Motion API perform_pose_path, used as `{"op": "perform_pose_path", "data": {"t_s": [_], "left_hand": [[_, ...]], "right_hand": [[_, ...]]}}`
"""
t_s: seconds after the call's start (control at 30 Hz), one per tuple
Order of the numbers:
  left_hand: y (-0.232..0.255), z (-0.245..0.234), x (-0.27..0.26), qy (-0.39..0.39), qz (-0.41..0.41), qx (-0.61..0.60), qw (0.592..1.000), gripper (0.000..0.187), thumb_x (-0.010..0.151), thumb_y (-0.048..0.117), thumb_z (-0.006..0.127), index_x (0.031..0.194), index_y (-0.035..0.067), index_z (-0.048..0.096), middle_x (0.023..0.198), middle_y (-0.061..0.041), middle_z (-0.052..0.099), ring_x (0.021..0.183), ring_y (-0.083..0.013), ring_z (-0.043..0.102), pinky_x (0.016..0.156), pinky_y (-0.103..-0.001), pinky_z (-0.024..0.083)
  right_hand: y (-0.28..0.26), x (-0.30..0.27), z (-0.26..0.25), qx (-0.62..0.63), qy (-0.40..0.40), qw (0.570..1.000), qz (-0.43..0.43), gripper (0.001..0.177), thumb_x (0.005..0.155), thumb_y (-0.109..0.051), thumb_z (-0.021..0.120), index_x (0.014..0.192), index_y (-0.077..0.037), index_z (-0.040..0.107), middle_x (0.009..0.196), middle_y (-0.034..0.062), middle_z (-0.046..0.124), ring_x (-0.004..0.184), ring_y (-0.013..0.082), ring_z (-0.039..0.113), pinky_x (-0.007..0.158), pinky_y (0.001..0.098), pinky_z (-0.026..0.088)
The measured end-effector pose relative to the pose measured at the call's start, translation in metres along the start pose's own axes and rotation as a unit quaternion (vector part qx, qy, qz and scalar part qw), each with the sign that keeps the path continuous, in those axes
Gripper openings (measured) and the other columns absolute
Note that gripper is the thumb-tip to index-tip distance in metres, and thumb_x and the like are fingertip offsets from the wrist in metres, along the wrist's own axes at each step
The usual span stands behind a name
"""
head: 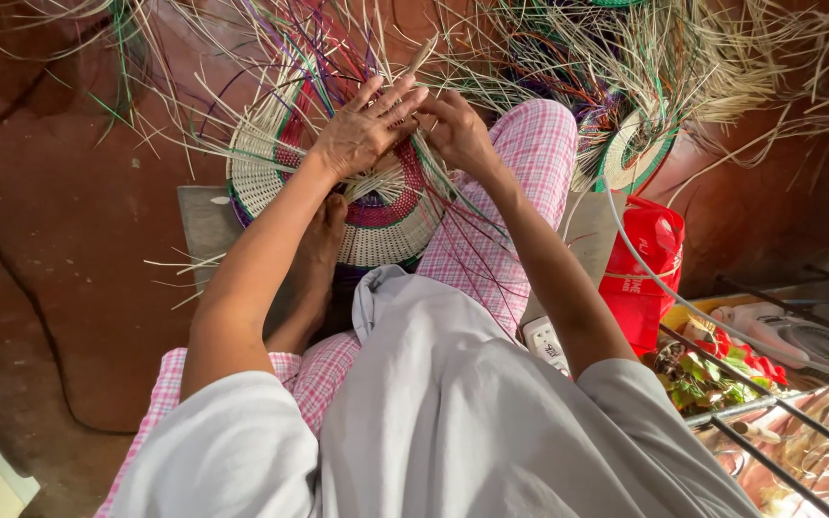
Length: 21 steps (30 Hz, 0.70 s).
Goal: Weaving colored straw or reeds into a circular pattern to create a basket or mat
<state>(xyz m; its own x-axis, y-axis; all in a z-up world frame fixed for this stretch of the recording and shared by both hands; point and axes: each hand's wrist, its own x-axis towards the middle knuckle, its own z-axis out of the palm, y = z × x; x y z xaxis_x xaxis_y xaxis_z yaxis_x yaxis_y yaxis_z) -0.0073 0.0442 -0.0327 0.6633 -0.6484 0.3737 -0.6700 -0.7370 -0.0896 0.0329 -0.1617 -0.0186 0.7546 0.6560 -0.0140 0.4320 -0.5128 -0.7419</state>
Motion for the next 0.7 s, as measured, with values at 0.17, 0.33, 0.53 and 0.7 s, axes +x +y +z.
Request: {"op": "perform_pose_path", "data": {"t_s": [0.17, 0.33, 0.53, 0.7], "left_hand": [[-0.001, 0.001, -0.003, -0.007, 0.002, -0.042, 0.999, 0.030, 0.086, 0.015, 0.036, 0.099, 0.012, 0.063, 0.148, -0.002, 0.018, 0.138, -0.0167, 0.006, 0.114, -0.037, -0.006], [-0.002, -0.003, -0.002, 0.002, -0.006, -0.050, 0.999, 0.042, 0.092, 0.024, 0.023, 0.118, 0.008, 0.052, 0.148, -0.002, 0.015, 0.138, -0.0146, 0.005, 0.114, -0.036, -0.007], [-0.001, -0.007, 0.005, 0.002, -0.013, 0.003, 1.000, 0.045, 0.085, 0.023, 0.035, 0.130, 0.022, 0.042, 0.148, -0.005, 0.010, 0.138, -0.0188, 0.000, 0.113, -0.038, -0.013], [0.003, 0.004, 0.004, -0.012, -0.015, -0.002, 1.000, 0.034, 0.091, 0.025, 0.032, 0.108, 0.016, 0.059, 0.148, -0.008, 0.015, 0.138, -0.0235, 0.004, 0.113, -0.041, -0.009]], "right_hand": [[-0.016, 0.009, -0.008, -0.080, 0.014, 0.991, -0.107, 0.015, 0.073, 0.005, 0.059, 0.088, 0.000, 0.060, 0.092, 0.0121, 0.057, 0.082, 0.0241, 0.053, 0.068, 0.0343, 0.048], [-0.006, 0.010, -0.001, -0.128, 0.047, 0.979, -0.155, 0.007, 0.085, -0.006, 0.060, 0.090, -0.002, 0.059, 0.085, 0.0091, 0.061, 0.068, 0.0189, 0.051, 0.059, 0.0296, 0.045], [0.018, 0.012, 0.004, -0.153, 0.023, 0.976, -0.151, 0.007, 0.080, -0.015, 0.068, 0.080, -0.010, 0.065, 0.086, 0.0030, 0.065, 0.069, 0.0163, 0.048, 0.056, 0.0270, 0.042], [0.029, 0.016, 0.007, -0.122, 0.016, 0.992, 0.018, 0.009, 0.075, -0.007, 0.069, 0.083, -0.011, 0.067, 0.074, 0.0000, 0.063, 0.069, 0.0150, 0.054, 0.064, 0.0320, 0.039]]}}
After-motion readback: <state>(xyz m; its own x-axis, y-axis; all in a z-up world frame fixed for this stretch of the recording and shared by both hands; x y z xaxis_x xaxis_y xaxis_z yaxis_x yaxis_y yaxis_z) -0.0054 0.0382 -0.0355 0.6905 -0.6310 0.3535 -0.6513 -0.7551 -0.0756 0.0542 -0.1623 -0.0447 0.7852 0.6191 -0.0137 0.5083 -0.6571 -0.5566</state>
